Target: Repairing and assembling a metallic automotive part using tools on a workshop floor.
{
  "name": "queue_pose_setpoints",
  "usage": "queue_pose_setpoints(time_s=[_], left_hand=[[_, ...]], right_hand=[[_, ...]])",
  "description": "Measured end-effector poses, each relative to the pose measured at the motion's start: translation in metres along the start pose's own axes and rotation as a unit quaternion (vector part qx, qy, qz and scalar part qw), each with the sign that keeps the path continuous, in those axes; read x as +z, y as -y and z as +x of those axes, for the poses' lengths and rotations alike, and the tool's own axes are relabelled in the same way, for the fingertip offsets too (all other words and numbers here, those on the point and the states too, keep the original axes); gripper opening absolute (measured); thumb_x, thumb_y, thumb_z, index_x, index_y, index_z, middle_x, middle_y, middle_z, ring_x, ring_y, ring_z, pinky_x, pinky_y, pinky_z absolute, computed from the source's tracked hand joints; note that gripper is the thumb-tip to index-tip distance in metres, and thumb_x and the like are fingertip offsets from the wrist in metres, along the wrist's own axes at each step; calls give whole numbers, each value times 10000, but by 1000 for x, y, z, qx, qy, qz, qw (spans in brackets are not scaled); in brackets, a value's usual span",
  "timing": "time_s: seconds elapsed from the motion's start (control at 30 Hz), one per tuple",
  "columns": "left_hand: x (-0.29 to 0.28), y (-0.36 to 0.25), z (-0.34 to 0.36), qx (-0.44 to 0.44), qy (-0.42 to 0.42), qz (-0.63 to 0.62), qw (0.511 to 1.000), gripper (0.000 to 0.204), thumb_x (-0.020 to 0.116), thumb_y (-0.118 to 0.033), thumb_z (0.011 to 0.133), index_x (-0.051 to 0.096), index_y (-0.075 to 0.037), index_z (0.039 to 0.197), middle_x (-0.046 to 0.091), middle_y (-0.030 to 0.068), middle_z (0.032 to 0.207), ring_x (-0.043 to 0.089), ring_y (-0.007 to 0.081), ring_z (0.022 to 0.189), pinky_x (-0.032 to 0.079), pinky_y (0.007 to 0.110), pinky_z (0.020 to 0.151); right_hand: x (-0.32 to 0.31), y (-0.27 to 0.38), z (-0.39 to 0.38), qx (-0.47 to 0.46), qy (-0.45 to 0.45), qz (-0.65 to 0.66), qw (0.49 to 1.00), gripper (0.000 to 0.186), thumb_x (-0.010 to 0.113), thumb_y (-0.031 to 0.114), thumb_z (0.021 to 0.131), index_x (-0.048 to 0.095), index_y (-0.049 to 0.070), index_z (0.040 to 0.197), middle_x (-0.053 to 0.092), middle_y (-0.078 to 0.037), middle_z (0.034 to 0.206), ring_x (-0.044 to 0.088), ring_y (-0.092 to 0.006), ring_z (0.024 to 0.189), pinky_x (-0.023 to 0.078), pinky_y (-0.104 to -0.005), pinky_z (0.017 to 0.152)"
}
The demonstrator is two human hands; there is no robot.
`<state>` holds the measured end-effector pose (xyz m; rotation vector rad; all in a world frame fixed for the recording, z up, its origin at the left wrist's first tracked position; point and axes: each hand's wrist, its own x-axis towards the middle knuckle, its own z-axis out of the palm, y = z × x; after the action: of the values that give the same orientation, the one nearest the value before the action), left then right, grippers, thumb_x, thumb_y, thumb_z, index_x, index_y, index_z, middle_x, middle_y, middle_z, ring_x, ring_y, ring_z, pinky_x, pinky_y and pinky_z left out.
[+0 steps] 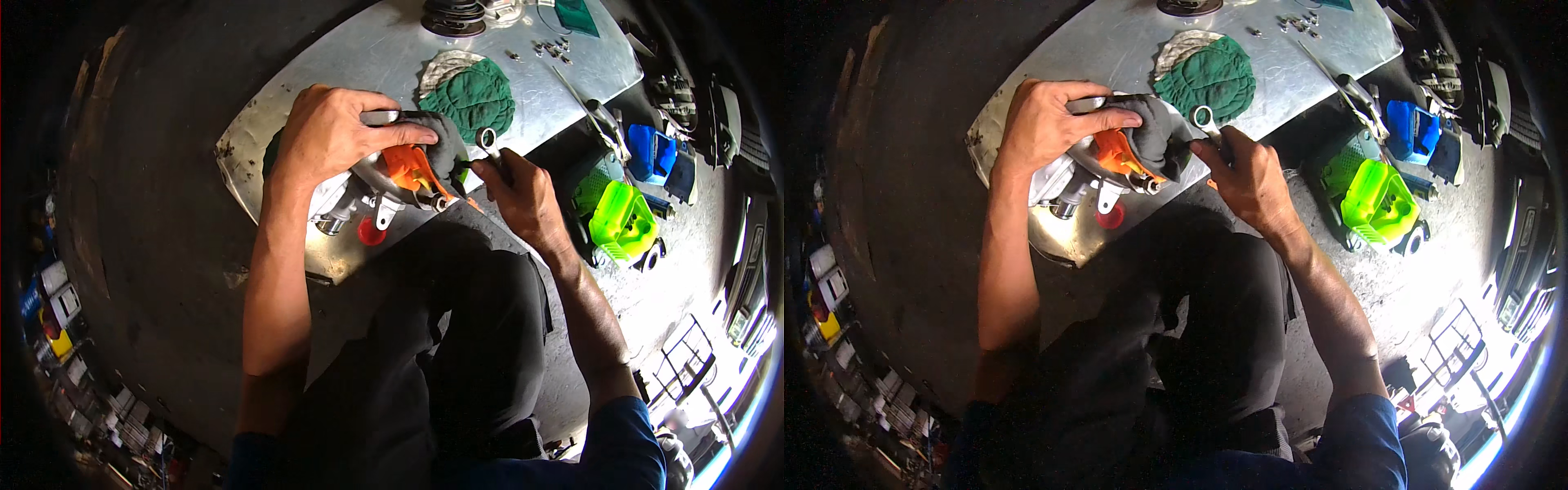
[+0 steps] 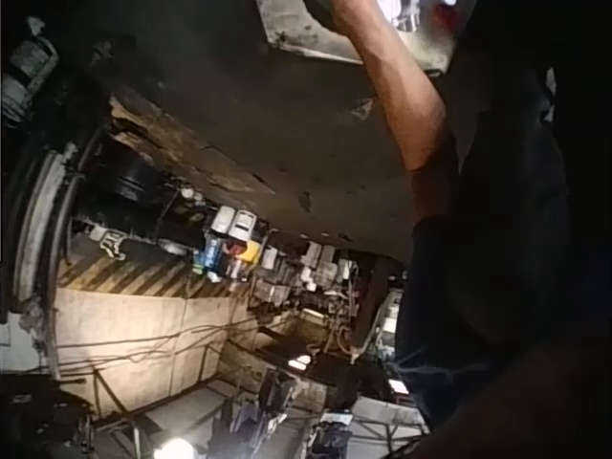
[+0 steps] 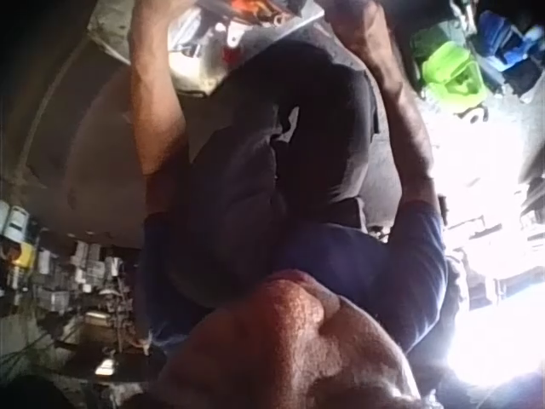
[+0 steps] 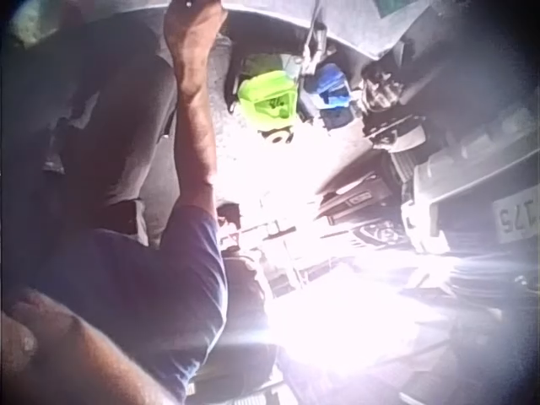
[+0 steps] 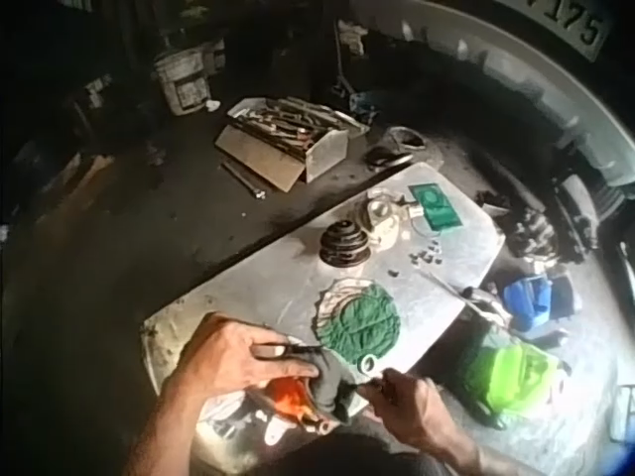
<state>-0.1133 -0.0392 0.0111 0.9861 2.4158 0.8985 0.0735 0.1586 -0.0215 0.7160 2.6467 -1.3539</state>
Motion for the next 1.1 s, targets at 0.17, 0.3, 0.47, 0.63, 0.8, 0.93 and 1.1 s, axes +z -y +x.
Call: queue_pose_setpoints(time_s=[0.17,0.3,0.47,0.63,0.8,0.93,1.1], left_hand=[[2,6,-1,12,-10,-20,1000,524,919,-431,698,794,22,931,739,123,714,677,153,591,511,266,572],[-1,1,-1,-41,18,-29,999,535,914,-444,701,792,22,932,736,122,713,682,152,606,511,265,574],[1,-1,4,-23,9,-8,1000,514,914,-431,705,787,21,914,710,119,674,636,130,576,492,274,568],[2,7,1,-16,-8,-12,1000,486,910,-421,713,787,8,903,692,116,656,591,118,558,472,281,558],[1,6,1,-37,2,-5,999,437,885,-404,759,792,-1,902,723,86,683,643,109,597,488,261,579],[0,10,-2,-38,6,-31,999,417,878,-390,774,794,-3,905,739,65,703,671,100,628,497,249,588],[3,10,-4,-45,-10,-28,999,406,888,-359,771,788,11,902,742,72,708,669,96,614,495,240,576]], right_hand=[[-8,-1,7,-130,36,-90,987,243,683,210,969,585,-12,947,648,-219,733,669,-416,685,503,-453,581],[-11,-8,12,-224,32,-127,966,186,675,130,951,563,-6,1012,681,-213,851,689,-391,730,535,-458,617],[-30,-20,22,-331,96,-244,906,399,660,38,904,515,3,1274,687,-210,1026,715,-364,918,593,-419,736],[-18,-1,7,-100,30,-44,994,361,737,148,919,614,10,1228,684,-212,1008,720,-323,880,569,-392,751],[-18,-30,-11,77,110,109,985,354,696,237,972,622,-15,1210,611,-131,803,559,-230,630,499,-355,589],[-13,1,-19,246,178,328,894,436,469,447,1080,562,22,1047,507,-42,746,455,-85,559,354,-243,479],[-4,15,-19,319,186,521,769,409,514,469,1057,517,80,930,457,-16,725,352,-71,512,288,-237,450]])
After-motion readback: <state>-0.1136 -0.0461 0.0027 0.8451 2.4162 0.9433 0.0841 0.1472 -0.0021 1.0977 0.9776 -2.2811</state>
